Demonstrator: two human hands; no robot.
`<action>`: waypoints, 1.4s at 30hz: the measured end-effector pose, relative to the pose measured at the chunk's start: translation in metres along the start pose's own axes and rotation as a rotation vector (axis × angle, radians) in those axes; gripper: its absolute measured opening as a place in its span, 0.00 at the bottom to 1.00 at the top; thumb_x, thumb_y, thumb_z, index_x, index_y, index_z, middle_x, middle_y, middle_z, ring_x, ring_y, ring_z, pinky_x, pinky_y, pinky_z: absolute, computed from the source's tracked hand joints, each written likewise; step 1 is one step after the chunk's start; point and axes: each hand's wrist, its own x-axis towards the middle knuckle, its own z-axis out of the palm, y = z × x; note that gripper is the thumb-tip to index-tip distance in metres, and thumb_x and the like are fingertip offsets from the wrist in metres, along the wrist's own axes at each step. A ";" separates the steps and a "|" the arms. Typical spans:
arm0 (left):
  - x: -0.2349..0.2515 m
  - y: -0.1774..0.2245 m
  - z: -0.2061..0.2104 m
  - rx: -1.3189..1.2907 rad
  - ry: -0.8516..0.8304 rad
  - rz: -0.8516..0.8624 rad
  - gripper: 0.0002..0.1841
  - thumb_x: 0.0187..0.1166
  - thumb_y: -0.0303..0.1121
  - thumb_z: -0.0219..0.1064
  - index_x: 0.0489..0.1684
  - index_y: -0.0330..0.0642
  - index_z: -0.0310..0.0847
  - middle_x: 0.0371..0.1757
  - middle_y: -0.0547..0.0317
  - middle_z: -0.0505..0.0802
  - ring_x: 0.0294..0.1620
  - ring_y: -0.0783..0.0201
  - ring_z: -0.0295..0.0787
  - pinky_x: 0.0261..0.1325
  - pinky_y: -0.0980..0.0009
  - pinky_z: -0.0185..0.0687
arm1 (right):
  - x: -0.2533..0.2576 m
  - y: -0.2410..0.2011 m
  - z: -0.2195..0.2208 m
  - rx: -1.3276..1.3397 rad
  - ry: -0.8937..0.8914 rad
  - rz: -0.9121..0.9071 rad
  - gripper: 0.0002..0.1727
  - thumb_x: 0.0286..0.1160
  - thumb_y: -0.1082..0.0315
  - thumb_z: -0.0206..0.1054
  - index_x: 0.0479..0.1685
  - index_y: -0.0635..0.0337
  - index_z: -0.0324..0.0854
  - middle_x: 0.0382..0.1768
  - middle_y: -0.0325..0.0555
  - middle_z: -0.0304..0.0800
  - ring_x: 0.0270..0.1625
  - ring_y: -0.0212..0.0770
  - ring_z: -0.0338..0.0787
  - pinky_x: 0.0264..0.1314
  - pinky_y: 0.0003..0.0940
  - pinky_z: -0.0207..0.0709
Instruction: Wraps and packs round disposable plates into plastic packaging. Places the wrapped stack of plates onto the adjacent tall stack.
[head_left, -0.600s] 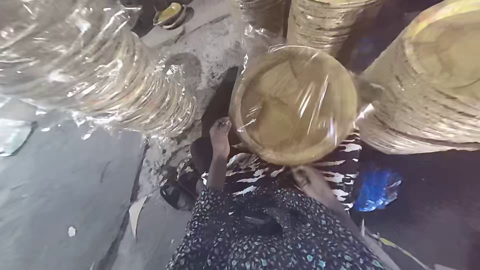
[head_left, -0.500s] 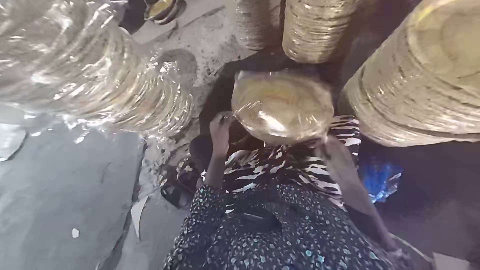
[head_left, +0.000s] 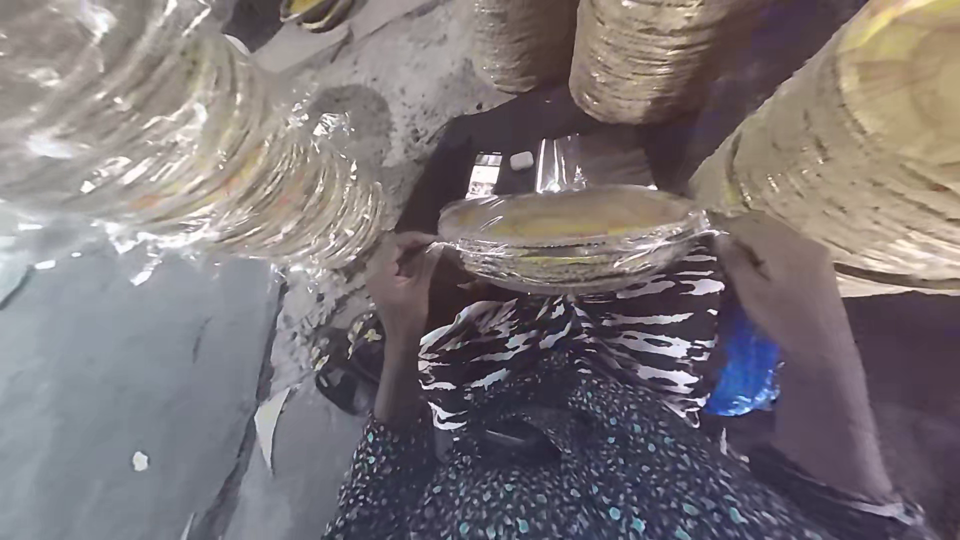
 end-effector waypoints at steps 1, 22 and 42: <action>0.001 -0.001 -0.003 0.024 0.012 0.066 0.09 0.73 0.26 0.73 0.44 0.30 0.85 0.48 0.63 0.91 0.48 0.83 0.86 0.53 0.83 0.84 | -0.001 -0.002 -0.003 -0.035 0.039 -0.031 0.15 0.84 0.73 0.55 0.49 0.80 0.83 0.51 0.75 0.85 0.52 0.71 0.87 0.55 0.69 0.77; -0.088 -0.063 0.012 -0.365 -0.336 0.284 0.14 0.90 0.46 0.57 0.49 0.58 0.90 0.49 0.80 0.94 0.56 0.83 0.86 0.65 0.79 0.80 | -0.018 0.013 0.069 0.311 0.481 0.479 0.12 0.69 0.73 0.75 0.48 0.72 0.87 0.41 0.57 0.92 0.41 0.41 0.90 0.50 0.40 0.83; -0.092 -0.036 0.023 -0.283 -0.593 0.392 0.21 0.92 0.48 0.52 0.32 0.46 0.81 0.31 0.68 0.89 0.42 0.78 0.88 0.57 0.81 0.81 | -0.029 0.019 0.061 0.120 0.082 0.512 0.12 0.75 0.82 0.66 0.50 0.66 0.92 0.52 0.59 0.94 0.54 0.54 0.94 0.59 0.51 0.83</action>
